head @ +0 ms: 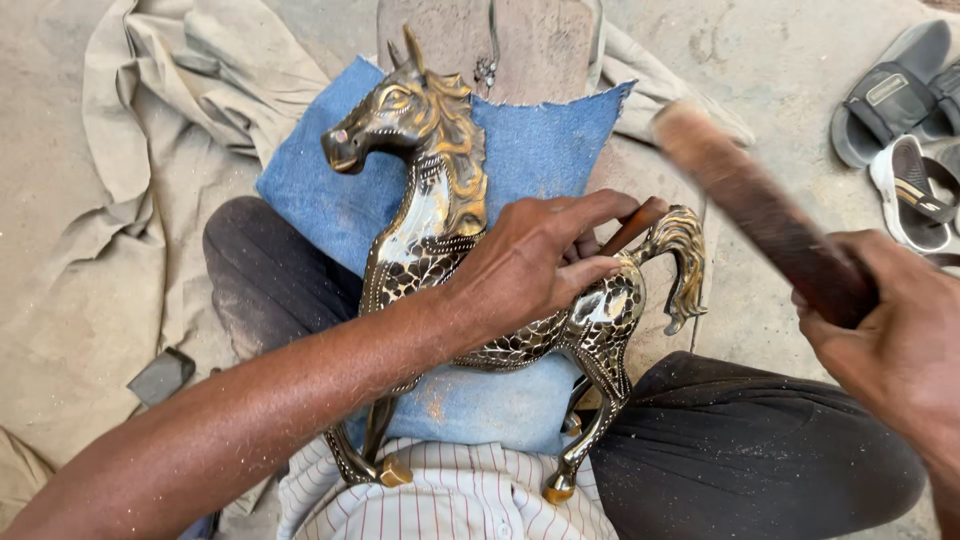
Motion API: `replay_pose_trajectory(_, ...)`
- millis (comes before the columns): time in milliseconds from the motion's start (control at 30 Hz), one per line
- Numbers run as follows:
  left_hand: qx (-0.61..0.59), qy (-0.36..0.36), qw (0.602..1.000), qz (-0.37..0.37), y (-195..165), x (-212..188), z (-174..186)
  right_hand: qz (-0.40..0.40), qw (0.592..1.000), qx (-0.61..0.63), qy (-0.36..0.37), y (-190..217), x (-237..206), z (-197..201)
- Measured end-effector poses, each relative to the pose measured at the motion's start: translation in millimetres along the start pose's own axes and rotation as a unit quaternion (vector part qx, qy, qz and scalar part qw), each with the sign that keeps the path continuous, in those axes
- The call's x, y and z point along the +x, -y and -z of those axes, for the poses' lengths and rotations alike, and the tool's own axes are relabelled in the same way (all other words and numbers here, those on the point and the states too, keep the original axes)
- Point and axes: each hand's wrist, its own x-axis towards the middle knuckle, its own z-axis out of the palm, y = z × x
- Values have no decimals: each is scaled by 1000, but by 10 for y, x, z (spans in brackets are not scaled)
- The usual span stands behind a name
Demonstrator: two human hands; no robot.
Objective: The person sits on the ground with a brass horse figurine resting on a cloth cushion and engraves/chisels decorative patterns into its body, holding a small chisel against the surface in one hand and striking it with a wooden mallet in the other, repositioning the chisel along the figure as they work.
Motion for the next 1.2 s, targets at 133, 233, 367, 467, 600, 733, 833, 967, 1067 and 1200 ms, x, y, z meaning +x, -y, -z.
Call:
replay_pose_trajectory(133,7,-49,997,-65,-7,-29,-3,103,980,138,-95,-57,-22,-69)
replay_pose_trajectory(233,9,-11,1000,-12,-6,-15,0,94,989,81,-82,-20,-40,-25)
replay_pose_trajectory(367,2,10,1000,28,-7,5,3,68,997,5,-24,136,-68,154)
replay_pose_trajectory(467,3,-5,1000,-19,-2,11,1,54,974,191,-110,248,-96,178)
replay_pose_trajectory(600,-2,-15,999,-30,12,-28,-6,75,995,45,-47,139,-125,110)
replay_pose_trajectory(733,0,2,1000,-9,32,-4,3,3,974,224,-40,-117,-110,-18)
replay_pose_trajectory(833,3,17,1000,-5,20,1,9,53,992,115,-19,-262,-53,-78)
replay_pose_trajectory(967,-15,-18,999,-40,-8,-32,24,100,969,214,-67,-311,-31,-175)
replay_pose_trajectory(1067,-2,8,1000,-28,-10,4,29,78,976,188,-83,-348,-50,-193)
replay_pose_trajectory(1200,5,4,1000,10,-8,15,26,75,986,122,-90,-382,-55,-184)
